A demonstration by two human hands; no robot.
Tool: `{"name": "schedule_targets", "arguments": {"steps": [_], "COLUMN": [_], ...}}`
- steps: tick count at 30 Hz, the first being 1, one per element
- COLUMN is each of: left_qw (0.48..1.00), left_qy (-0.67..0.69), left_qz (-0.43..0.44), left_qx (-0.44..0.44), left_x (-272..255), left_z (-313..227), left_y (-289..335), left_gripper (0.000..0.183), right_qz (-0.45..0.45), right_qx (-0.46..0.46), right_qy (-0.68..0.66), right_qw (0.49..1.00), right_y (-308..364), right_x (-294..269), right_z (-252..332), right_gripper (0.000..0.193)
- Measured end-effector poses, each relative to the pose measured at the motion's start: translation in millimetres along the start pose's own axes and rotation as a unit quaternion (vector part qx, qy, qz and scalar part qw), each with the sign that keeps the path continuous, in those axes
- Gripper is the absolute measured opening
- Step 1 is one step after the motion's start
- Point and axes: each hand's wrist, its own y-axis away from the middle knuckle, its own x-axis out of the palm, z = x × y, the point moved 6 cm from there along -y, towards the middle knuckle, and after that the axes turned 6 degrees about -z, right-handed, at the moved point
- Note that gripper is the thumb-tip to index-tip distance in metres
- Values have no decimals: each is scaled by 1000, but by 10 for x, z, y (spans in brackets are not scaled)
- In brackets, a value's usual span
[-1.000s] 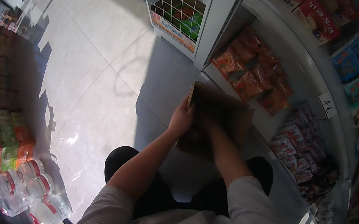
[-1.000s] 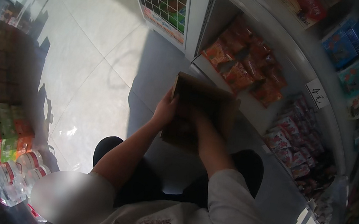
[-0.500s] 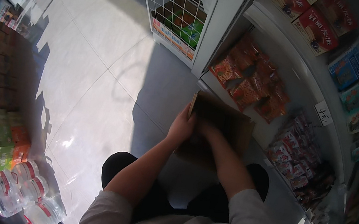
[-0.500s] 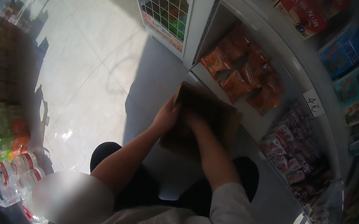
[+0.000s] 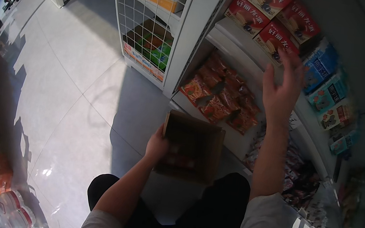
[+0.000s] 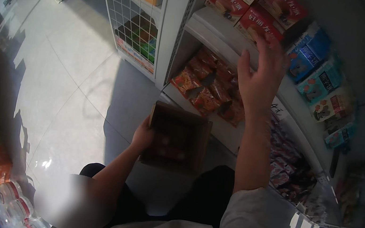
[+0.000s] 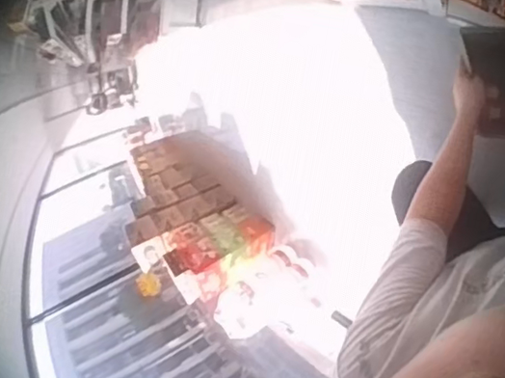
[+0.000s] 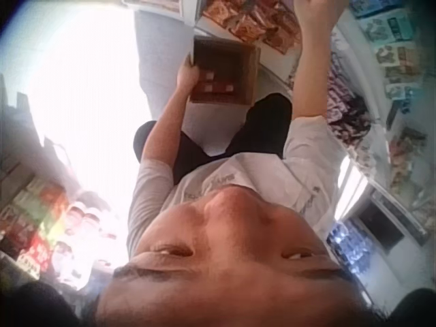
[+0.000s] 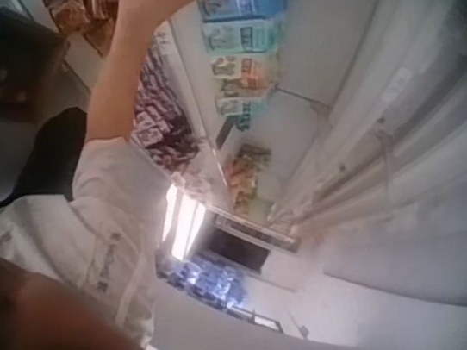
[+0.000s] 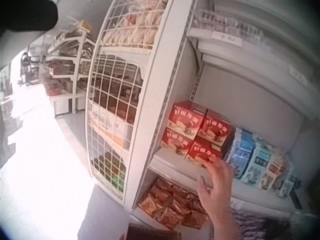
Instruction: The person takes packaged food items from a cardboard box and places them onto store shelves. They handle various snack boxes and bags, arranging them in rows on the lower shelves of a retail display.
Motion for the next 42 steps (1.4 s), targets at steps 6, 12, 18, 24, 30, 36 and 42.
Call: {"name": "schedule_targets", "arguments": {"steps": [6, 12, 18, 24, 30, 36, 42], "left_qw": [1000, 999, 999, 998, 998, 997, 999], "left_qy": [22, 26, 31, 42, 54, 71, 38], "left_qz": [-8, -6, 10, -2, 9, 14, 22], "left_qx": [14, 21, 27, 44, 20, 17, -19], "left_x": [-34, -24, 21, 21, -46, -38, -85], "left_z": [-63, 31, 98, 112, 20, 21, -1], "left_y": [10, -25, -23, -32, 19, 6, -5], "left_gripper": [68, 67, 68, 67, 67, 66, 65], "right_qz": [0, 2, 1, -16, -112, 182, 559], "right_qx": [22, 87, 120, 168, 301, 253, 269], "right_qy": [189, 83, -21, 4, -277, -398, -308], "right_qw": [982, 993, 993, 986, 905, 863, 722], "right_y": [-85, -30, -36, -17, 71, 794, 2009], "right_x": [125, 169, 171, 110, -158, -170, 395], "right_z": [-606, -632, -732, -837, -627, -58, 488], "right_gripper": [62, 51, 44, 55, 88, 80, 74]}}
